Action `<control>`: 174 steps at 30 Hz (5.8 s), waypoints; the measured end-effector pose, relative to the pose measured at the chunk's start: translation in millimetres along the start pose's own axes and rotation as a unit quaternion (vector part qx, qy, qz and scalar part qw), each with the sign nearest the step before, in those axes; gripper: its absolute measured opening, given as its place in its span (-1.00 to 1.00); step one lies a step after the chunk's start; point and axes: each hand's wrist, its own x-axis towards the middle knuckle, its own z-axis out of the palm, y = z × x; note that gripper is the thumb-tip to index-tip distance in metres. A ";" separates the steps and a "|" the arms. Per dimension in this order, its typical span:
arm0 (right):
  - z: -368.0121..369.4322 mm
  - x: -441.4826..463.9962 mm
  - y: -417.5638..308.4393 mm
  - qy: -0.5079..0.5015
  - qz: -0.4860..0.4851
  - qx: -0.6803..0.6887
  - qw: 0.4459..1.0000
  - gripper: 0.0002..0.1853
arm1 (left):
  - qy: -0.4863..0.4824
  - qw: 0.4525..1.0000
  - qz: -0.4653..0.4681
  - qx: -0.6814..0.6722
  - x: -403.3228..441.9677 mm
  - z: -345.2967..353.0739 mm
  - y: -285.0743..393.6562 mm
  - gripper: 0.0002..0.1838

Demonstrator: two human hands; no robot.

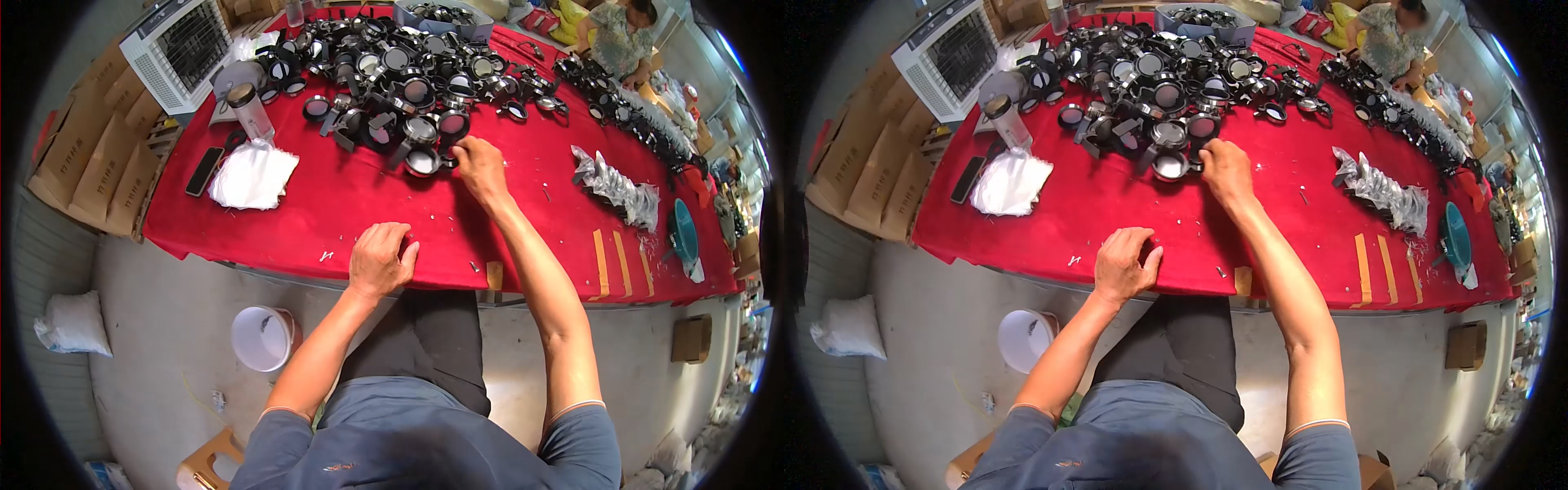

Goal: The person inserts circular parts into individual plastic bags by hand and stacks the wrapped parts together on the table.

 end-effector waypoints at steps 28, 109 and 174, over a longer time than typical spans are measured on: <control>-76.9 -157.0 -154.4 -0.285 -0.054 0.153 0.945 -0.69 | -0.182 0.939 -0.241 -0.166 27.0 -83.0 40.4 -0.45; -103.1 -161.9 -124.2 -0.007 0.354 0.406 0.843 -0.79 | -0.104 0.884 -0.298 -0.345 13.4 -28.7 84.9 -0.74; -94.1 -220.5 -135.0 -0.010 0.180 0.227 0.957 -0.62 | -0.161 0.831 -0.252 -0.468 -23.4 -12.6 80.2 -0.68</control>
